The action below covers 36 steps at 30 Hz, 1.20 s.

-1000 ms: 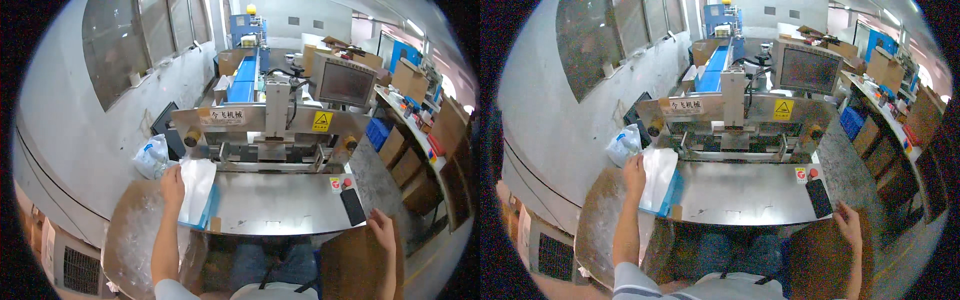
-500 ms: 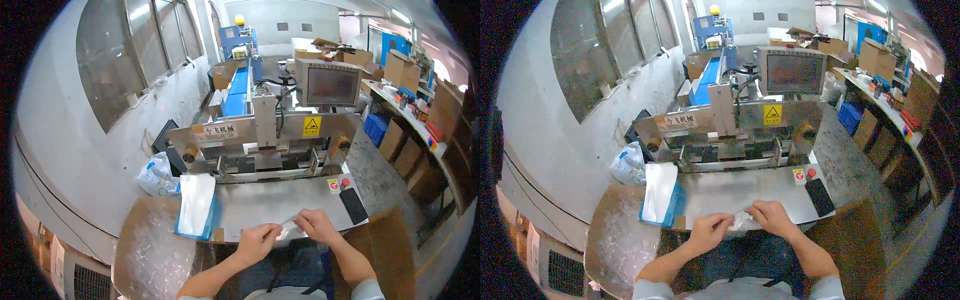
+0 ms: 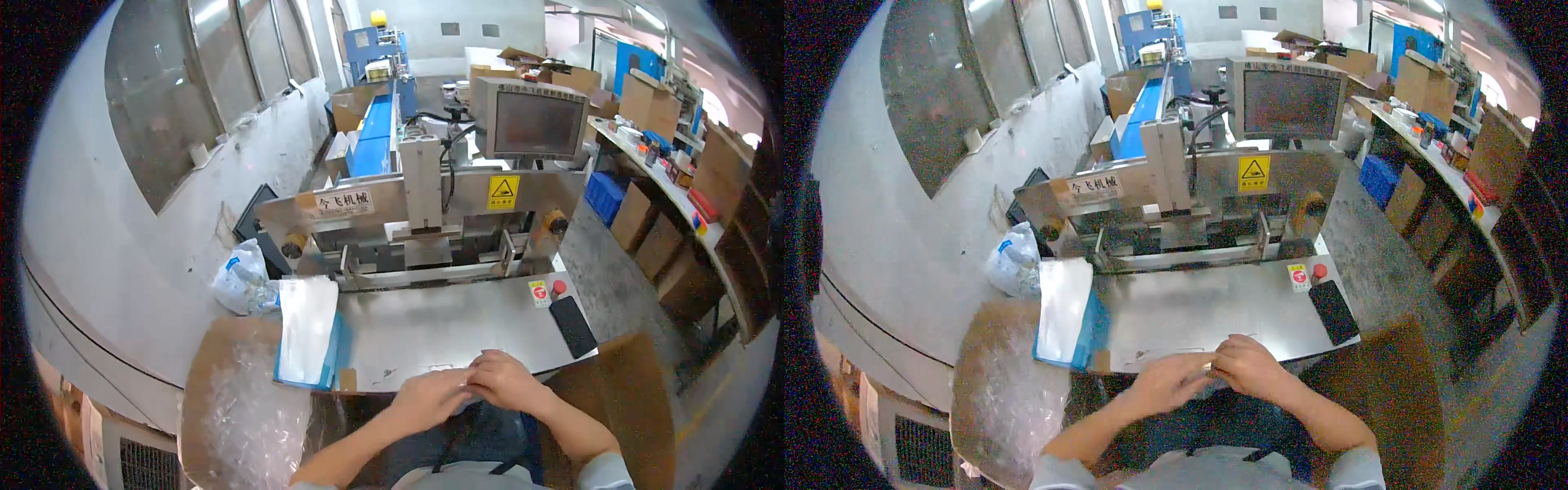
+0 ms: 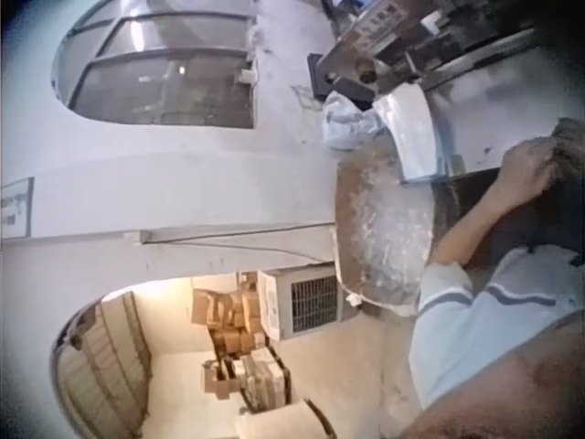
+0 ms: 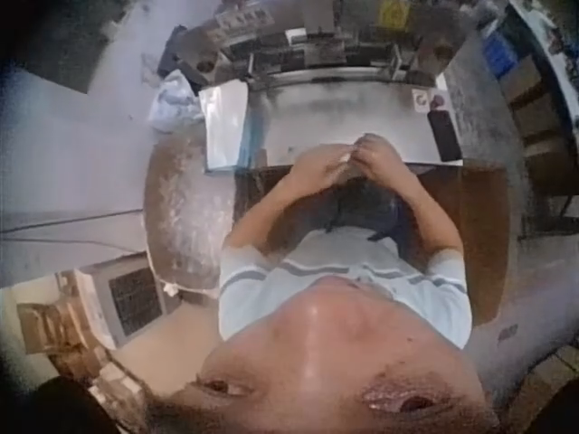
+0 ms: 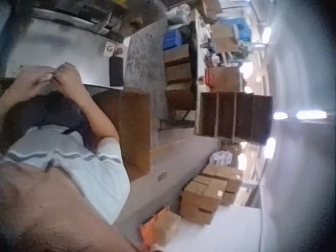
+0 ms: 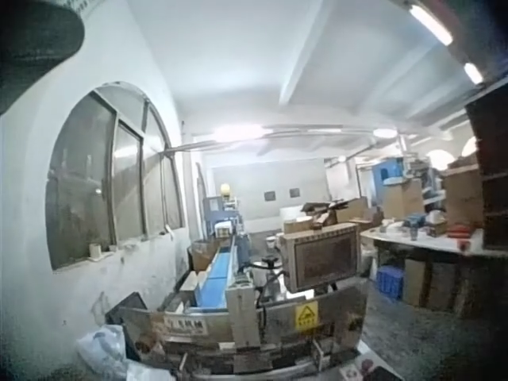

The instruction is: Wrapping small white boxes in plastic using a heat-sealing machine and packing them into a large cardboard shipping carton.

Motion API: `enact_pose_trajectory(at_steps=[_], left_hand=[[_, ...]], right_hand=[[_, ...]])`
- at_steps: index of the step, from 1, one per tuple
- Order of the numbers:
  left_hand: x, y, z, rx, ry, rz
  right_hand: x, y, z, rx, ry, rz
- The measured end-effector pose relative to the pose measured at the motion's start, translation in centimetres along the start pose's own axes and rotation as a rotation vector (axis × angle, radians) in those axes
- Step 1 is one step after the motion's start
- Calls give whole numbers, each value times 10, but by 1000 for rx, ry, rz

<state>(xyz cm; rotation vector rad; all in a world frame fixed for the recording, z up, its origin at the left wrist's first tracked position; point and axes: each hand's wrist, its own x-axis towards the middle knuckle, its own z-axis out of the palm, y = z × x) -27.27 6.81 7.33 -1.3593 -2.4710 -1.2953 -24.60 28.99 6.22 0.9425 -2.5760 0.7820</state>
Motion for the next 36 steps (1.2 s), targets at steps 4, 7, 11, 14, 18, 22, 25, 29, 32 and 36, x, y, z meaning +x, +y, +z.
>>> enact_pose_trajectory(at_steps=[4, 7, 11, 14, 18, 22, 25, 29, 32, 36], left_hand=[[-3, -32, -3, 85, -250, -139], [-14, -41, -9, 1, -569, -319], [-8, -36, -36, -91, -693, -402], [13, -38, -58, -148, -727, -389], [47, -100, -66, -93, -610, -410], [70, -190, -58, -274, -459, -463], [110, -212, -70, -235, -615, -647], [147, -249, -83, -322, -474, -661], [181, -271, -85, -322, -315, -699], [209, -333, -74, -348, -235, -648]], right_hand=[[-3, 12, 2, 36, -153, -12], [-11, 12, 5, 173, -442, 162], [-10, 13, -16, 527, -584, 186], [4, 36, -27, 768, -462, 111], [35, 90, -14, 754, -416, 454], [59, 151, 9, 673, -321, 350], [74, 195, 22, 556, -372, 434], [118, 221, 14, 424, -324, 380], [146, 248, 18, 194, -212, 417], [173, 281, 24, -50, -140, 385]])
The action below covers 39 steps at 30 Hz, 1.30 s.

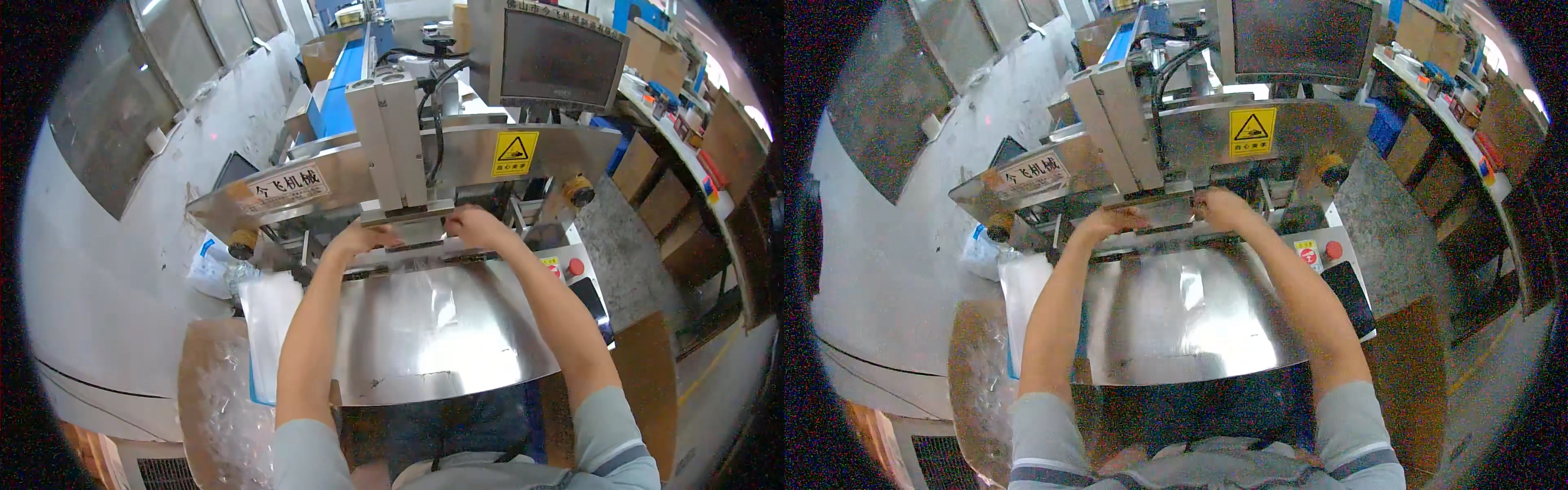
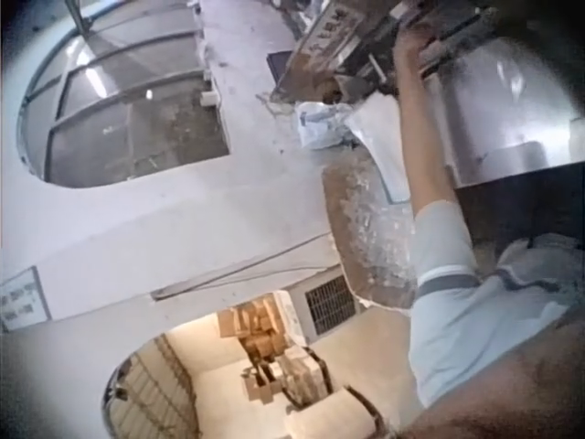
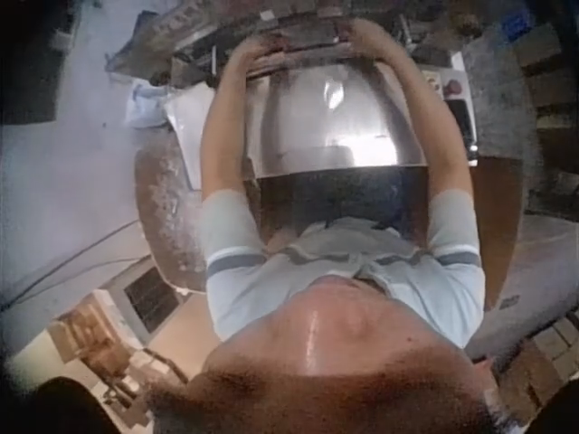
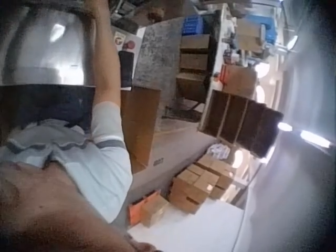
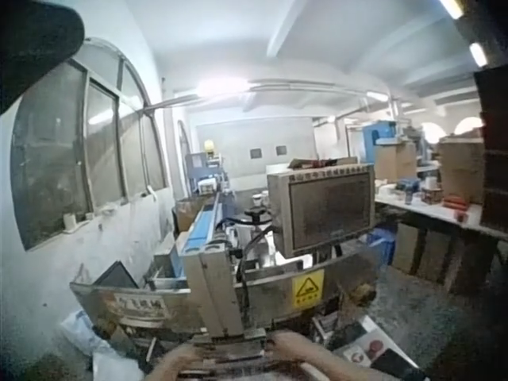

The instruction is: Wrapping small white boxes in plastic using a heat-sealing machine and packing them into a large cardboard shipping carton.

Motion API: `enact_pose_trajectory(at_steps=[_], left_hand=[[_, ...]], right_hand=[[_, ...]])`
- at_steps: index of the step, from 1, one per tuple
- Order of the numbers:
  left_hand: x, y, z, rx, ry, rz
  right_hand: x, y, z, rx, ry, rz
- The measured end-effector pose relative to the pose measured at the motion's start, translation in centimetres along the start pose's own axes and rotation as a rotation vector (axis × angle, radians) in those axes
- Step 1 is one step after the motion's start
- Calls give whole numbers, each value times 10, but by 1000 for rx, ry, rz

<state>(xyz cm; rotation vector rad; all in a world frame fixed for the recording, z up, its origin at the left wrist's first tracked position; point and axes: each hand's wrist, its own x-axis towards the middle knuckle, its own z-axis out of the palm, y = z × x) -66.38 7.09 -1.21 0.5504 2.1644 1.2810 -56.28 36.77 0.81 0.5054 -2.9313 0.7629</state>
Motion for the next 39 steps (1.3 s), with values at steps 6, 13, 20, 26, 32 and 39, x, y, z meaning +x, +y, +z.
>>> enact_pose_trajectory(at_steps=[6, 13, 20, 26, 32, 39], left_hand=[[-3, 10, 44, -135, 296, 254], [-152, 27, 170, 762, 572, 336], [-240, 1, 239, 803, 585, 272], [-257, 0, 261, 767, 672, 314], [-267, -2, 263, 744, 665, 299], [-280, -6, 265, 725, 572, 266]], right_hand=[[-13, -44, 21, -163, -6, 167], [-38, -77, 51, -287, 172, -31], [-72, -105, 57, -304, 116, -73], [-122, -117, 93, -269, 78, -72], [-154, -136, 76, -90, 173, -49], [-98, -161, 115, -111, 7, -112]])
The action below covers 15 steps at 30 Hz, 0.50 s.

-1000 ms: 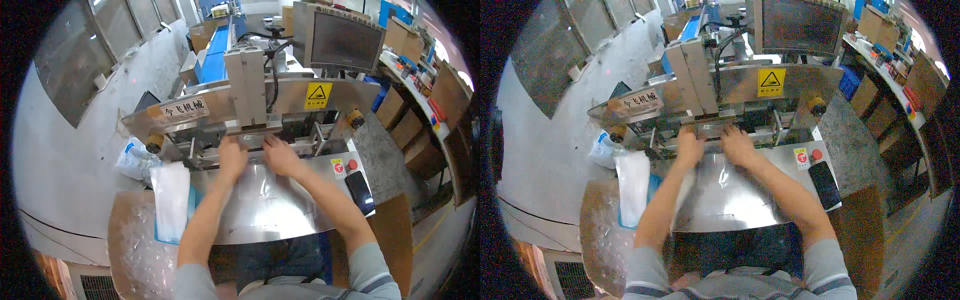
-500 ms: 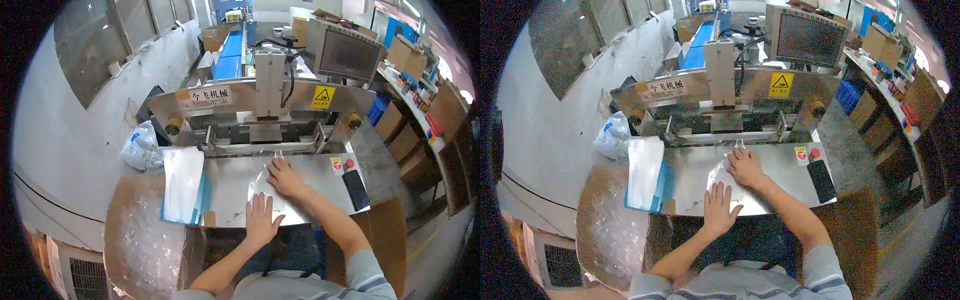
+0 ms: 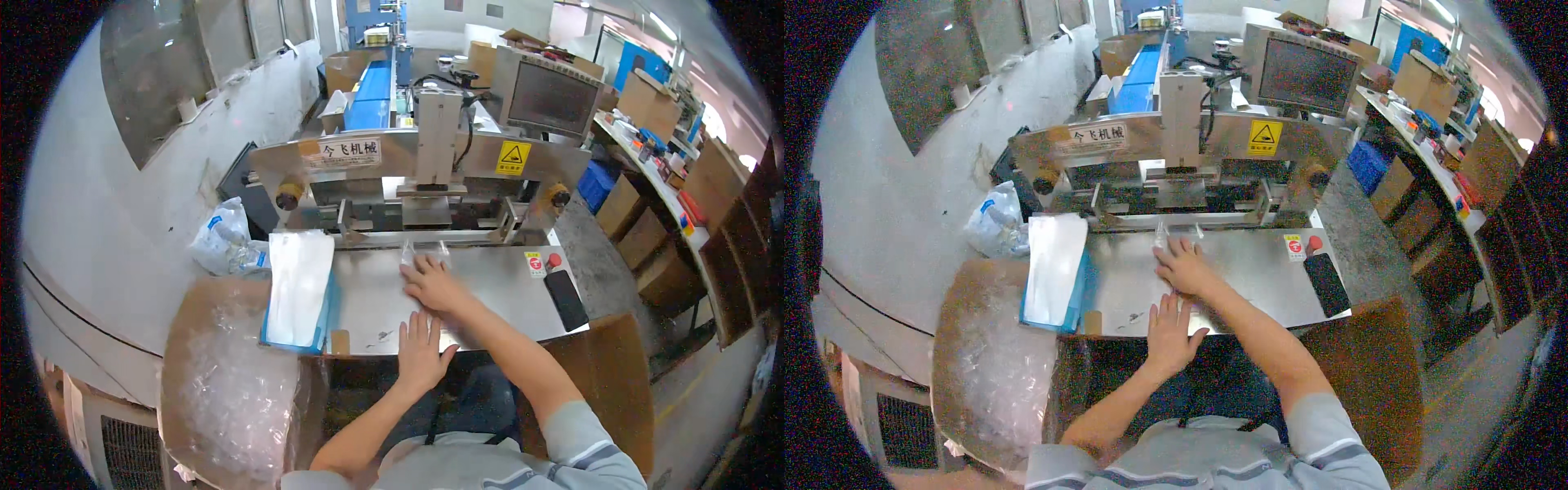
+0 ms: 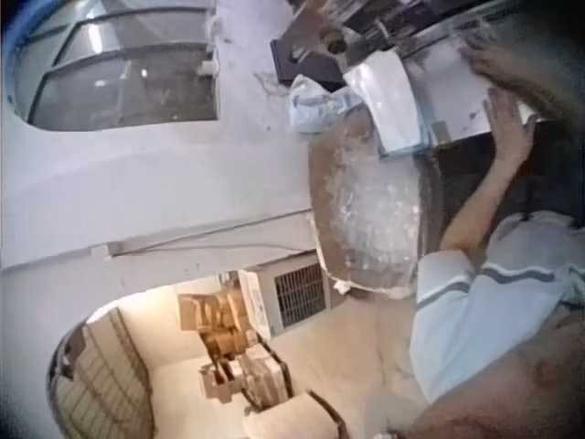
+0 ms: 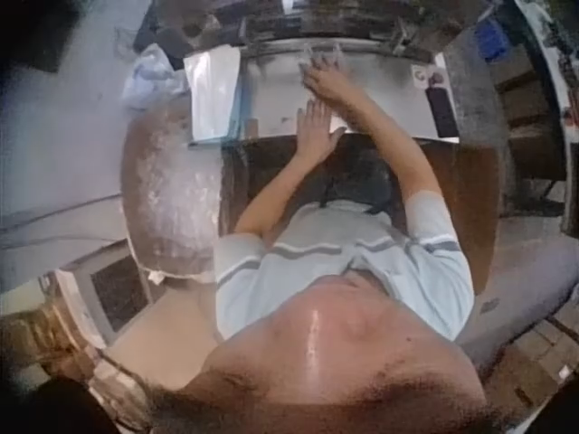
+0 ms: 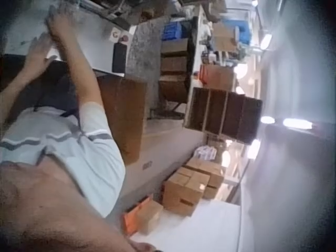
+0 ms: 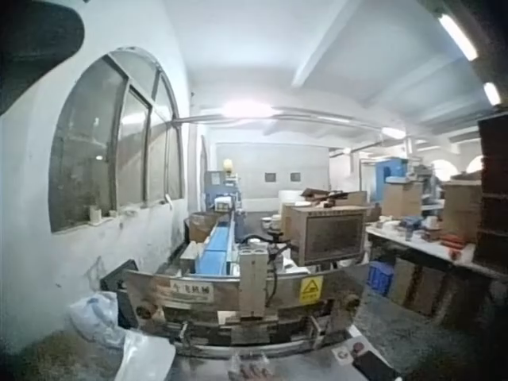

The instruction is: Wrapping small white boxes in plastic using a heat-sealing machine and packing them into a large cardboard shipping carton.

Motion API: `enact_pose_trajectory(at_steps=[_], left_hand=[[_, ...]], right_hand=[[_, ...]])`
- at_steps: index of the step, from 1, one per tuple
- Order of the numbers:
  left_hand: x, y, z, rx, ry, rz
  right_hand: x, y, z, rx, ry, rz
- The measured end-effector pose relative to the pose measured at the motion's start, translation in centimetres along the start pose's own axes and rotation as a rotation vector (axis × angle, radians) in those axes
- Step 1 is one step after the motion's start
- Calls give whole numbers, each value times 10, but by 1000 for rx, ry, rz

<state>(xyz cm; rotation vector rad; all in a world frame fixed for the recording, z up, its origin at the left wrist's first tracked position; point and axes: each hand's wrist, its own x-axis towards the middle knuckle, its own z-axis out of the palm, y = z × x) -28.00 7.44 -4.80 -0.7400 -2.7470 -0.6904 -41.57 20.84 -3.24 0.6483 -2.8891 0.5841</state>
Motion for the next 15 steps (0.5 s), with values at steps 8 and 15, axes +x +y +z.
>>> enact_pose_trajectory(at_steps=[8, 15], left_hand=[[-6, 3, 9, -12, 107, 50], [-2, 0, -8, -79, 148, 17]], right_hand=[[17, 34, 5, -209, 86, 200], [-117, 53, -37, 227, 290, 201]])
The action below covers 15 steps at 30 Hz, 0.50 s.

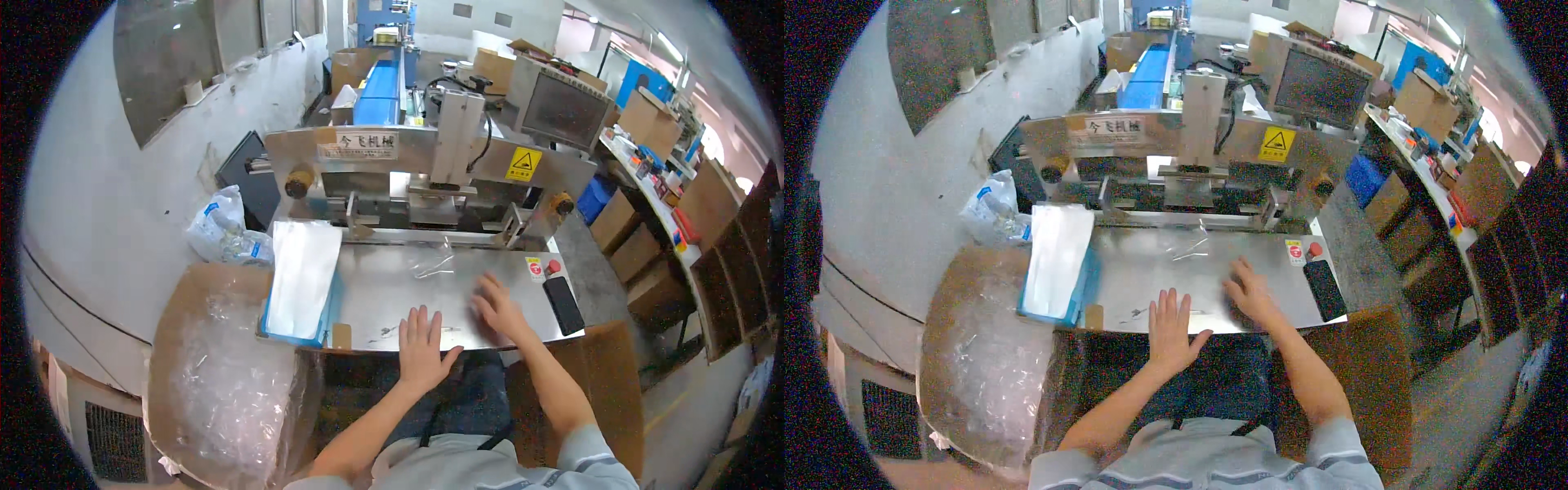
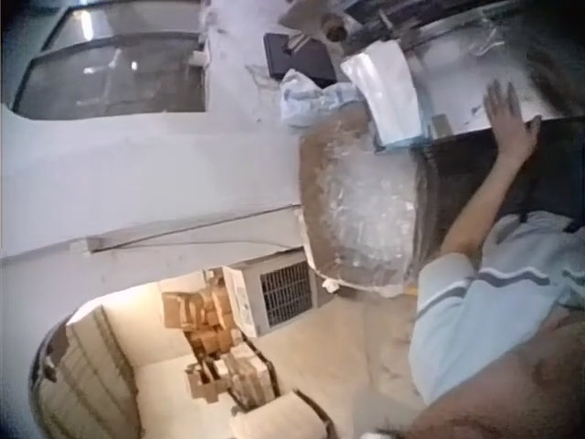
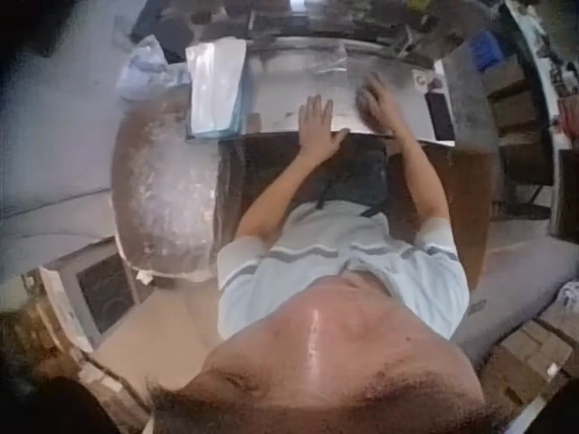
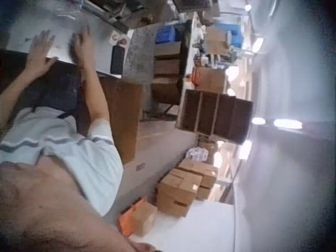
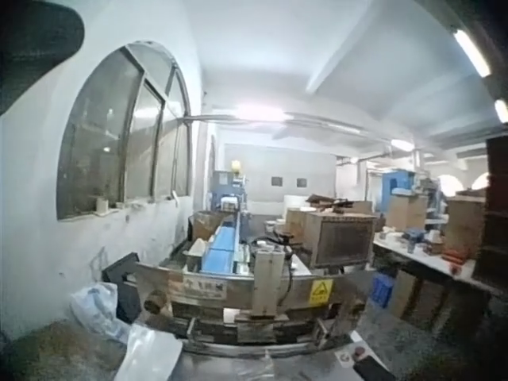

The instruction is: Wrapping small white boxes in plastic using a heat-sealing machine and packing them into a large cardboard shipping carton.

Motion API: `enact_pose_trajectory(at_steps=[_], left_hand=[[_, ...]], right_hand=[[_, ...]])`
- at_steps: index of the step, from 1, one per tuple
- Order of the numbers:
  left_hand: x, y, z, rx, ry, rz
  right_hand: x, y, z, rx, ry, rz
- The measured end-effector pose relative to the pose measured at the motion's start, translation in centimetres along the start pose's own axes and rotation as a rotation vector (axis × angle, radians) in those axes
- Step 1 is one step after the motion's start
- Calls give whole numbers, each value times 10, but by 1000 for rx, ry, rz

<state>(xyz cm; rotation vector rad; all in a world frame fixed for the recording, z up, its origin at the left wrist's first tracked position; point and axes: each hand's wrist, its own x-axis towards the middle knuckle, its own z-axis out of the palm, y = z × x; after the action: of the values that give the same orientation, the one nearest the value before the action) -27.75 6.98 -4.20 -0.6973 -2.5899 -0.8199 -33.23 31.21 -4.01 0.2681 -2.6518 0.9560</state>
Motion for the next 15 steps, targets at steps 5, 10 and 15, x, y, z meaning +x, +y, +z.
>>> enact_pose_trajectory(at_steps=[5, 10, 15], left_hand=[[0, 3, 12, -6, -53, -51], [4, 20, -3, -180, -76, -89], [35, 99, -23, -236, -229, -105]], right_hand=[[-58, 29, -48, -33, 140, 29], [-51, 20, -55, -135, 115, -4], [-55, 29, -77, -44, 131, 49]])
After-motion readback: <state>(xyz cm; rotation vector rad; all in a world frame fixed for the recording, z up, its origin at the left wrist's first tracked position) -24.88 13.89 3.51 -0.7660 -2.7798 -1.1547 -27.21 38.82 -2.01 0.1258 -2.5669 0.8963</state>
